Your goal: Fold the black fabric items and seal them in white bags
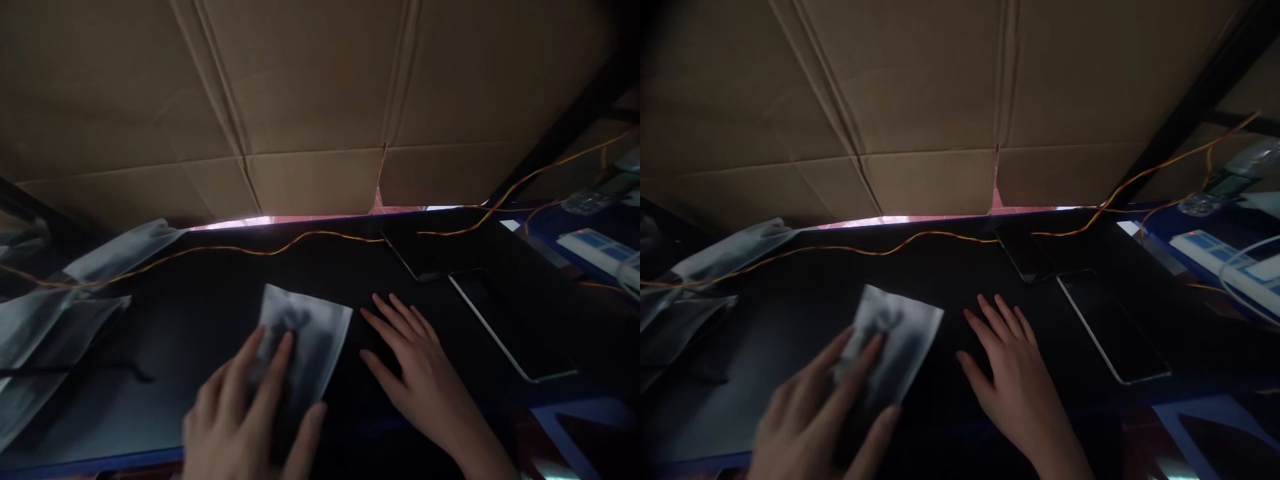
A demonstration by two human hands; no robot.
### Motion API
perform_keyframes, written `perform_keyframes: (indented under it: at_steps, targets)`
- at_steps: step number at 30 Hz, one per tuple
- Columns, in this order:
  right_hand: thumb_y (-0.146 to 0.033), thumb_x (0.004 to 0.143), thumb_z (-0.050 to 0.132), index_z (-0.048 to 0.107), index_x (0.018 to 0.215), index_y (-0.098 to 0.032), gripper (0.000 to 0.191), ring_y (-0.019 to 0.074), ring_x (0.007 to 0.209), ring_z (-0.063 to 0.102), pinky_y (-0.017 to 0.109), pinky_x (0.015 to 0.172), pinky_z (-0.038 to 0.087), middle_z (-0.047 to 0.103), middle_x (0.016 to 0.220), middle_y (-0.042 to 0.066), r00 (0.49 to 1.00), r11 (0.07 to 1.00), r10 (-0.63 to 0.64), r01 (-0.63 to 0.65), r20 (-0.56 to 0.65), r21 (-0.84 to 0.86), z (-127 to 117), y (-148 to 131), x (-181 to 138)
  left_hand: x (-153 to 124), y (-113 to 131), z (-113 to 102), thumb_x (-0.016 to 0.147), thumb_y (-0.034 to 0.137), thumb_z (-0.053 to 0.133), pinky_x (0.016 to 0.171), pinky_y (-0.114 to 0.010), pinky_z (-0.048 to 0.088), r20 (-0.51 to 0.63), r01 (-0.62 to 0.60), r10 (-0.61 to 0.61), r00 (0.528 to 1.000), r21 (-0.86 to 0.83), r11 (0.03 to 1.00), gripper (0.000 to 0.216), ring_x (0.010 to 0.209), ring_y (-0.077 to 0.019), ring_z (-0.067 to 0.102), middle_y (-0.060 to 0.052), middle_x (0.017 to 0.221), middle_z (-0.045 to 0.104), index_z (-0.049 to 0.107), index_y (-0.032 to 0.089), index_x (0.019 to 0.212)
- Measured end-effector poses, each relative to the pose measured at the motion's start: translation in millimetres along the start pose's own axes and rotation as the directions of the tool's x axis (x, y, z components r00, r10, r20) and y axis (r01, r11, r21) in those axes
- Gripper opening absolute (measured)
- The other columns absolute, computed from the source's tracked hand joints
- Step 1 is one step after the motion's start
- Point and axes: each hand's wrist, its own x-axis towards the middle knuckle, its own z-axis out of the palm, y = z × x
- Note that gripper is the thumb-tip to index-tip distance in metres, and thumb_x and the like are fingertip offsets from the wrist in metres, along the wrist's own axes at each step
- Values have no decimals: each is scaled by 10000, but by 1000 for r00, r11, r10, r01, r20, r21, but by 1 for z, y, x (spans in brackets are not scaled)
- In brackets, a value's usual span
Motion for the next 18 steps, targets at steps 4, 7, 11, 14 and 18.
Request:
perform_keyframes:
  at_steps: [4,7,11,14,18]
  targets:
    - [-508,1119,555,557,1616,-310,535,331,1650,373,666,1309,367,465,1750,43,1000,1000,-11,11,-5,8,3,1,1,25,22,2,1056,578,533,750,-605,627,100,-120,115,988,41,992,519,1148,-420,719,-123,1482,720,696,295,1459]
    - [-421,1122,559,630,1545,-282,451,343,1615,432,674,1290,386,549,1691,72,998,999,-15,17,-59,40,3,-2,5,41,23,9,1073,552,530,994,-688,582,125,-174,176,976,-23,984,526,1420,-444,608,-106,1612,629,667,284,1505]
    - [-279,1110,564,731,1342,-281,286,298,1350,665,548,1123,570,722,1420,92,990,983,62,-38,-130,179,-11,-24,3,44,23,27,1124,416,458,1164,-701,507,201,-156,166,965,-66,986,527,1620,-392,422,-45,1737,478,514,324,1640]
    - [-175,1007,737,755,1161,-334,222,209,1049,736,368,923,626,758,1147,2,987,930,-145,114,65,349,-22,-49,-9,44,25,38,1129,356,411,1170,-733,498,213,-24,33,977,-43,999,520,1619,-398,425,-42,1733,484,519,324,1637]
    - [-141,845,918,728,944,-302,268,163,920,711,316,867,584,743,1049,-66,941,874,-332,281,65,396,-8,-70,-27,53,25,41,1131,326,400,1125,-814,492,206,52,-32,978,-92,994,498,1592,-463,443,-103,1710,515,571,255,1594]
